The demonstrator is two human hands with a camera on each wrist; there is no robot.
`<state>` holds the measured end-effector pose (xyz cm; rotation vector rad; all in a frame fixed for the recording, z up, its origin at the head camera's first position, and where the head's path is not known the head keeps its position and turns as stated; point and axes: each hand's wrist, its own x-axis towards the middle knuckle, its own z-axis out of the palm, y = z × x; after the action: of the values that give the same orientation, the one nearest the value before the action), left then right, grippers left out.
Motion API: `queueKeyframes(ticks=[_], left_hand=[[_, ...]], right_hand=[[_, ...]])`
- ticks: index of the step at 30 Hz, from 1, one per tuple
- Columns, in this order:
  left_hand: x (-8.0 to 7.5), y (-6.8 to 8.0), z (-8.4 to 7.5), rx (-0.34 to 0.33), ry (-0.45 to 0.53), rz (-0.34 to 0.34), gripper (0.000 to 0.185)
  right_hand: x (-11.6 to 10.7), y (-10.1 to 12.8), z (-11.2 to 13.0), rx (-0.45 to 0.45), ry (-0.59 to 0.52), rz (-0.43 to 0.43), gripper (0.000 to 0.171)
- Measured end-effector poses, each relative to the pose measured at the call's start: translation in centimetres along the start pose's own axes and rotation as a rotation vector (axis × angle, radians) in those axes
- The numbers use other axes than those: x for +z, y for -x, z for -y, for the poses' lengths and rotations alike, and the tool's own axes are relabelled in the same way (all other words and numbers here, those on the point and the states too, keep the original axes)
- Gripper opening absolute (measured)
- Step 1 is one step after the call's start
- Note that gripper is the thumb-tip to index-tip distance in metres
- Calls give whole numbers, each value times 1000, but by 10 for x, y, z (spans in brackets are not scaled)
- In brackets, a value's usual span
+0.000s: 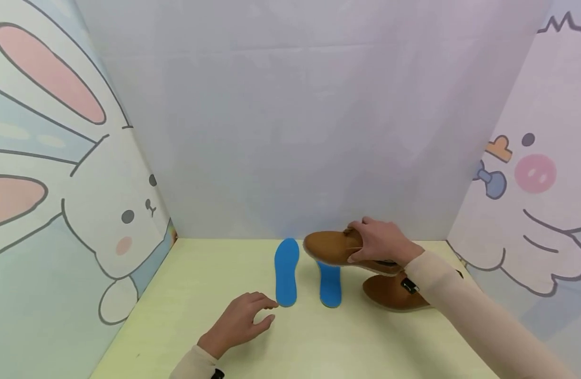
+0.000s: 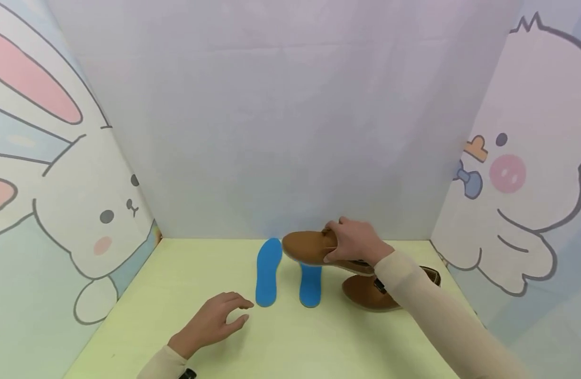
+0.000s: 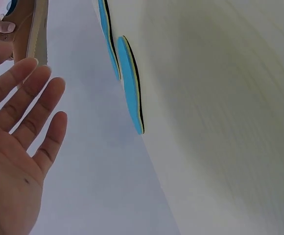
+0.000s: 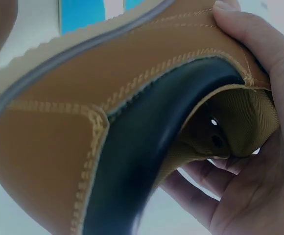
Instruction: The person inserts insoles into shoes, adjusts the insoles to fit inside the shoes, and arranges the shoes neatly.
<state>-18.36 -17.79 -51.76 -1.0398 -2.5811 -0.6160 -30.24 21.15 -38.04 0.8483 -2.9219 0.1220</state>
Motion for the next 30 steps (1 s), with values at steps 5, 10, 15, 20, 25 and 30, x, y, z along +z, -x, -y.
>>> queueKeyframes(ticks=[5,10,15,20,25,30], left_hand=[[-4,0,2,27,-9,-74,20],[-9,1,5,45,-14,-140,19],[-15,3,6,55,-6,-243,19],[-21,1,7,74,-12,-297,21],[-23,0,7,78,-16,-310,21],[-22,2,5,69,15,-294,20]], right_hand=[[7,7,32,-88,35,-4,76],[20,15,59,-112,64,-3,74],[40,23,81,-121,54,-10,71],[59,29,99,-118,30,-25,74],[77,32,112,-147,35,-38,75],[93,37,120,-149,6,20,74]])
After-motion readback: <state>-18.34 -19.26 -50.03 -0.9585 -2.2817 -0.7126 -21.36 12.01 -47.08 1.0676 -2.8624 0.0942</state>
